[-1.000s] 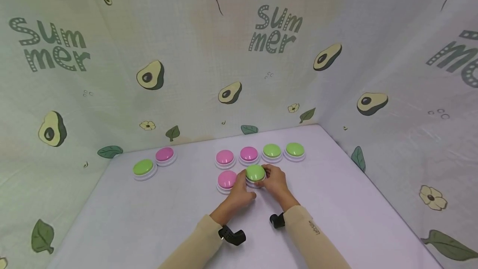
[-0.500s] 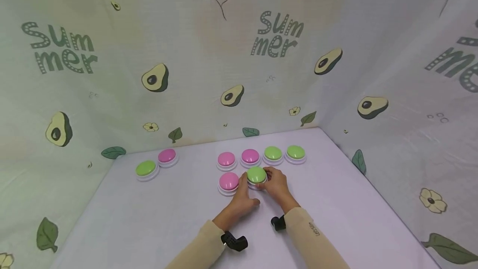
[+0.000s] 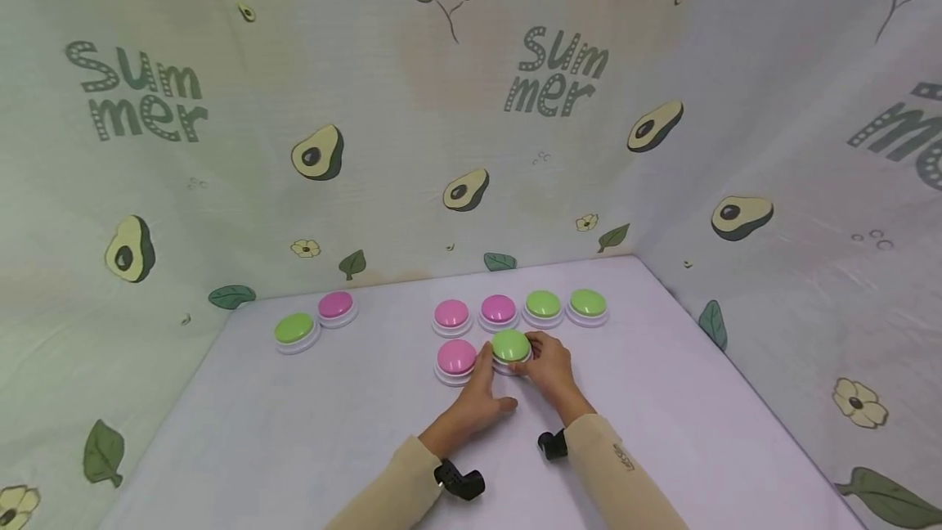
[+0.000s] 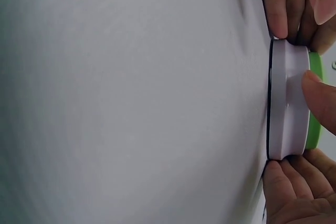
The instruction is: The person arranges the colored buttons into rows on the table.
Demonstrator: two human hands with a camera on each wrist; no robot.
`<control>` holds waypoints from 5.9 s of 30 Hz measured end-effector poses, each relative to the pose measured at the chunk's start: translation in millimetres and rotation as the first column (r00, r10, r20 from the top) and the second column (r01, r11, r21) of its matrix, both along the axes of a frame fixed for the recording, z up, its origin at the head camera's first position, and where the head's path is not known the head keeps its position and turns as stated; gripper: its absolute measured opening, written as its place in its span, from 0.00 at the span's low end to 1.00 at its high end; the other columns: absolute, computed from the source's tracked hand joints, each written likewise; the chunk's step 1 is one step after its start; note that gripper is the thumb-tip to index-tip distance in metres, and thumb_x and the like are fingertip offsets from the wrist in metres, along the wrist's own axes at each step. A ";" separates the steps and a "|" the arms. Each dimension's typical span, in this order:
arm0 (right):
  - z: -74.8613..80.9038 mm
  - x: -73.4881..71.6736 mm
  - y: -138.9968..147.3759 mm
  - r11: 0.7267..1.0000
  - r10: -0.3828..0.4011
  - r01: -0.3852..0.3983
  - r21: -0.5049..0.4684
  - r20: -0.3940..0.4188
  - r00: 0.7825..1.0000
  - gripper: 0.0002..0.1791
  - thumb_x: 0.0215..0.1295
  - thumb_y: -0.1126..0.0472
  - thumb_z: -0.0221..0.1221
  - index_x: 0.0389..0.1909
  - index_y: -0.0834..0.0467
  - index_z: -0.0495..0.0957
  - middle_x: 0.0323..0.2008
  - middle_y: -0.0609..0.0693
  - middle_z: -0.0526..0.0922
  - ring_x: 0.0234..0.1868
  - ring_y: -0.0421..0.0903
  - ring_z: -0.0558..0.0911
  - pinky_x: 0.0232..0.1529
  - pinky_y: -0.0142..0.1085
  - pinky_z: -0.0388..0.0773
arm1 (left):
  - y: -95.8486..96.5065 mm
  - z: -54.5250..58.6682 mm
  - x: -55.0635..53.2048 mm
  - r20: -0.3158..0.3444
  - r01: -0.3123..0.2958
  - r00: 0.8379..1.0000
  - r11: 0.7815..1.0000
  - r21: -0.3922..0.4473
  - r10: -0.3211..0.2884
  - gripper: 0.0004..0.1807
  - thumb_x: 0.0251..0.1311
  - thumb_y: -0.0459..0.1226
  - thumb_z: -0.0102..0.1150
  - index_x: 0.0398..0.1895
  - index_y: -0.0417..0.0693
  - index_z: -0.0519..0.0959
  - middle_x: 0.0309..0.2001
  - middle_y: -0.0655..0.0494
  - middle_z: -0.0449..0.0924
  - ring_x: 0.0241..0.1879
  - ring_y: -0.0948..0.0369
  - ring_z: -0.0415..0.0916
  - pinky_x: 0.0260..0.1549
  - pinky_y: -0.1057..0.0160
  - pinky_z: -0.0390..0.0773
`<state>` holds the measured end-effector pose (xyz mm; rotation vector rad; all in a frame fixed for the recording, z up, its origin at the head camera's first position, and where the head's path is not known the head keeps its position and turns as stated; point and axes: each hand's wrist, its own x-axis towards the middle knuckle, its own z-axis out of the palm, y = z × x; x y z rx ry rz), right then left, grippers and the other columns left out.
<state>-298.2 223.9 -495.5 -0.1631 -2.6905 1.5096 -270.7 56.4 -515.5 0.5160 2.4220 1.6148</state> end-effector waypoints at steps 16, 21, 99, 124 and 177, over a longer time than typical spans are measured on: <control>6.3 10.2 -15.8 0.991 -0.010 0.008 0.133 0.018 1.000 0.44 0.60 0.59 0.75 0.71 0.75 0.67 0.69 0.74 0.71 0.71 0.69 0.72 0.72 0.58 0.70 | -66.8 8.7 24.4 0.063 0.192 0.980 0.979 -0.063 -0.188 0.46 0.65 0.38 0.73 0.80 0.34 0.59 0.79 0.39 0.61 0.76 0.46 0.65 0.74 0.54 0.68; 21.3 13.2 -30.4 0.977 -0.050 0.058 0.207 -0.042 0.998 0.45 0.63 0.56 0.73 0.72 0.75 0.65 0.70 0.76 0.69 0.72 0.72 0.69 0.73 0.61 0.68 | -111.4 20.2 25.5 0.004 0.226 0.974 0.974 0.023 -0.226 0.32 0.68 0.34 0.69 0.71 0.32 0.72 0.69 0.39 0.76 0.69 0.48 0.75 0.67 0.60 0.77; 1.3 -7.3 -273.9 0.931 0.362 -0.357 0.075 -0.057 0.931 0.35 0.63 0.62 0.74 0.67 0.71 0.74 0.67 0.67 0.77 0.71 0.65 0.73 0.74 0.57 0.69 | -350.2 -3.4 -82.5 -0.042 -0.311 0.950 0.938 -0.153 0.308 0.44 0.58 0.39 0.79 0.75 0.36 0.69 0.75 0.34 0.67 0.72 0.38 0.67 0.72 0.44 0.70; -4.8 -1.6 -282.7 0.948 0.311 -0.299 0.111 -0.121 0.943 0.33 0.53 0.65 0.79 0.60 0.70 0.81 0.58 0.64 0.85 0.64 0.63 0.80 0.69 0.57 0.75 | -332.8 -2.9 -47.3 0.062 -0.091 0.994 0.996 0.010 0.090 0.42 0.52 0.29 0.80 0.72 0.35 0.73 0.72 0.38 0.73 0.72 0.40 0.68 0.72 0.47 0.69; 53.6 35.4 -1.6 0.993 -0.030 0.022 -0.117 -0.070 0.997 0.45 0.52 0.67 0.80 0.72 0.67 0.71 0.71 0.67 0.72 0.74 0.63 0.70 0.74 0.50 0.70 | 3.8 33.3 -13.1 -0.217 -0.231 0.922 0.907 0.352 0.320 0.28 0.50 0.22 0.77 0.57 0.32 0.82 0.55 0.42 0.84 0.58 0.46 0.81 0.59 0.56 0.84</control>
